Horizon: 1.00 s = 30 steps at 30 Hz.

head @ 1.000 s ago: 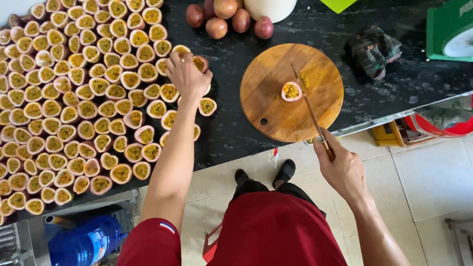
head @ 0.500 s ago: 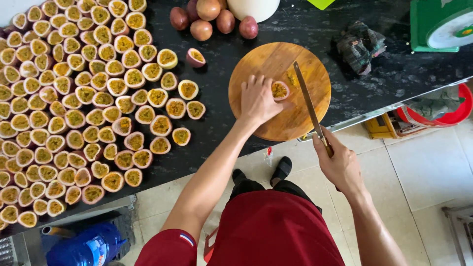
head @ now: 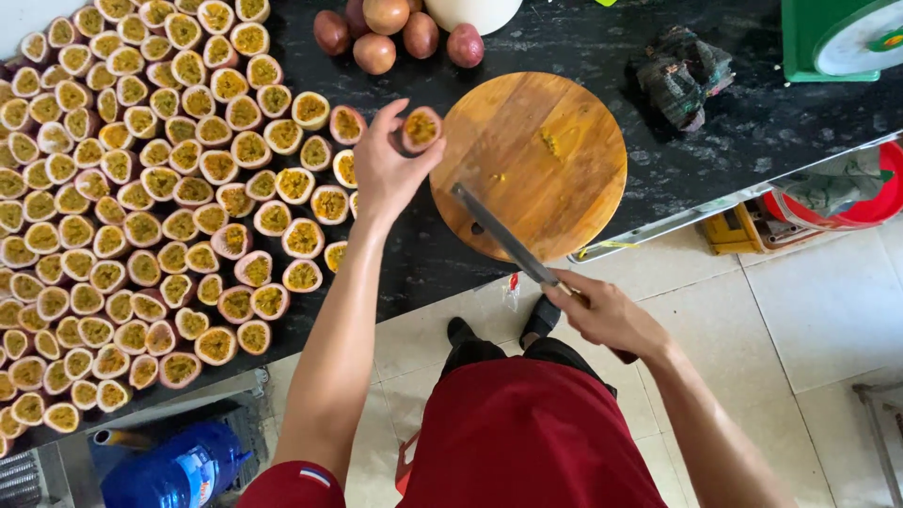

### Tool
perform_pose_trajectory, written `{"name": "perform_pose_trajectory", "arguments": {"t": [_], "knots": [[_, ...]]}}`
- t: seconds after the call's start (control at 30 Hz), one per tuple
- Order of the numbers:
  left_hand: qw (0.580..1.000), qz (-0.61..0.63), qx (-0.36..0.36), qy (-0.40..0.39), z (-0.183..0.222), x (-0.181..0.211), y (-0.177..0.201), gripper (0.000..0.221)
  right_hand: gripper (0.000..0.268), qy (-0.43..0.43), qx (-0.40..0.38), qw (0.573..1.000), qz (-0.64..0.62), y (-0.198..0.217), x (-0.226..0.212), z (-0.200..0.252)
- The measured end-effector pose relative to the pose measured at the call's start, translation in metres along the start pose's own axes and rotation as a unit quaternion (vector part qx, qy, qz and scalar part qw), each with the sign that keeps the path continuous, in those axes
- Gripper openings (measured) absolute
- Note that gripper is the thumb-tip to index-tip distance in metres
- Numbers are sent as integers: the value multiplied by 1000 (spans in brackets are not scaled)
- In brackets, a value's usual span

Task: Cutting passion fruits in half and arranging them on a large tray.

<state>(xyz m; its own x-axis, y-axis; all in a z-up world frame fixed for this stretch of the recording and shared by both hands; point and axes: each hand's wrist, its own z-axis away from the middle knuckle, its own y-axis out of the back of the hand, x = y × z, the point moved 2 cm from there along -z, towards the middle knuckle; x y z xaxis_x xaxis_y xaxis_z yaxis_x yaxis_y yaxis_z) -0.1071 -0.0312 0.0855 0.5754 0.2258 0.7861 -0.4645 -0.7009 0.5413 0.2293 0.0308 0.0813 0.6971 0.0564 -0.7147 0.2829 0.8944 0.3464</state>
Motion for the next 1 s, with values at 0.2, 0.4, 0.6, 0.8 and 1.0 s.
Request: {"name": "perform_pose_trajectory", "arguments": {"t": [0.2, 0.4, 0.6, 0.8, 1.0], "knots": [[1000, -26, -2, 15, 21, -28, 30, 66, 45, -32, 68, 994, -81, 41, 35, -16], [990, -133, -17, -42, 57, -24, 53, 54, 46, -47, 80, 996, -10, 46, 18, 3], [991, -125, 14, -55, 115, -30, 63, 52, 44, -57, -56, 997, 5, 41, 29, 2], [987, -140, 76, -3, 172, -19, 78, 65, 34, -31, 52, 997, -45, 68, 57, -25], [961, -243, 128, 0, 217, -35, 107, 64, 32, -20, 76, 996, -45, 56, 19, -23]]}}
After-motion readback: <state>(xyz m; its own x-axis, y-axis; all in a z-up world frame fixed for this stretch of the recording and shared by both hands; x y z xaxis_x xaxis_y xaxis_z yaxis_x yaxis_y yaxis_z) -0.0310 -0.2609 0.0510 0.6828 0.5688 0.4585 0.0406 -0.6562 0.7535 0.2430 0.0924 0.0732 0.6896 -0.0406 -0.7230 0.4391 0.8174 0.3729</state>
